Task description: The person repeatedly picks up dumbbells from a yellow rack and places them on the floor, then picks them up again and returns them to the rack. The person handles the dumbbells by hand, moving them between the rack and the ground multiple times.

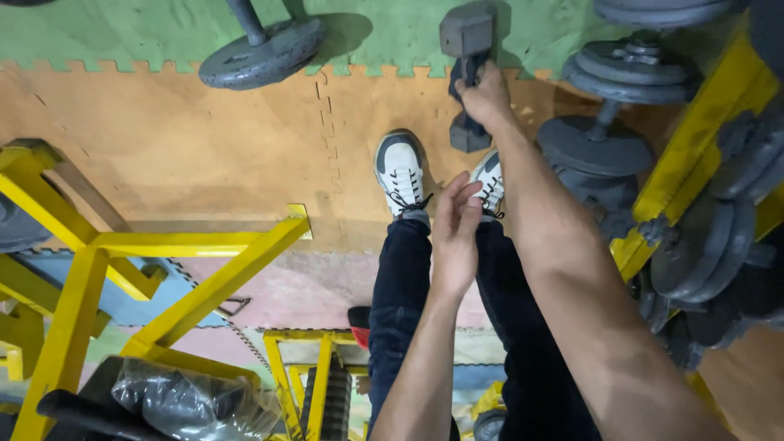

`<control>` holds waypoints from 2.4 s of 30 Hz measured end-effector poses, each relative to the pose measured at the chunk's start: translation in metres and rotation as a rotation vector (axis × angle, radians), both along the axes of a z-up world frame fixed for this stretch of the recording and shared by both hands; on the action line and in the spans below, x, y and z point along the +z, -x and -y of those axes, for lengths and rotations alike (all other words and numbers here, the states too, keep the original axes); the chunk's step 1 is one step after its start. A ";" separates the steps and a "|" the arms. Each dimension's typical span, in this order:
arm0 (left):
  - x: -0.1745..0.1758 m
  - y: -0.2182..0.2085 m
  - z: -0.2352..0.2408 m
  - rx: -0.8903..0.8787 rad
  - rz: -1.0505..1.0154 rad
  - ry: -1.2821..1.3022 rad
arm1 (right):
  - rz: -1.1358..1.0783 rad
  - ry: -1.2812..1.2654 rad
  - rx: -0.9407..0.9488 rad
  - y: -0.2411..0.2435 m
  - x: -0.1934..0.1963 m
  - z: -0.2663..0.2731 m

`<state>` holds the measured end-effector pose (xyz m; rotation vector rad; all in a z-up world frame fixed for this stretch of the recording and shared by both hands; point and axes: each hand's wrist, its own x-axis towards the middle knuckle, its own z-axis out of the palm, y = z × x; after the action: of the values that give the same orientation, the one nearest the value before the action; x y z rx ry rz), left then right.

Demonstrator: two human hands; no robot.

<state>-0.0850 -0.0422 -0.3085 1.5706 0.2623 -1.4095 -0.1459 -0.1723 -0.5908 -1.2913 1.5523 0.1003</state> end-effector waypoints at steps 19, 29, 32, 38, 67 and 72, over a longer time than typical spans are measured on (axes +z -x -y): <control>0.193 0.021 -0.026 -0.558 0.459 0.238 | 0.340 0.114 -0.166 0.078 0.487 -0.070; 0.402 0.006 -0.011 -0.962 -0.084 0.466 | 0.313 0.132 -0.521 0.094 0.736 -0.088; 0.445 0.012 -0.005 -1.015 -0.105 0.594 | 0.357 0.252 -0.571 0.109 0.762 -0.103; 0.504 0.024 0.000 -1.184 -0.112 0.720 | 0.372 0.409 -0.701 0.121 0.825 -0.129; 0.507 0.372 -0.145 -1.780 -0.207 0.689 | 0.383 0.377 -1.213 0.452 0.823 -0.377; 0.494 0.409 -0.158 -1.886 -0.118 0.716 | 0.481 0.535 -1.317 0.479 0.828 -0.399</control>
<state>-0.4935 0.1158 0.1852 0.8025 -1.9073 -2.3932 -0.6252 0.2266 0.2367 -0.3621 1.7353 -1.4097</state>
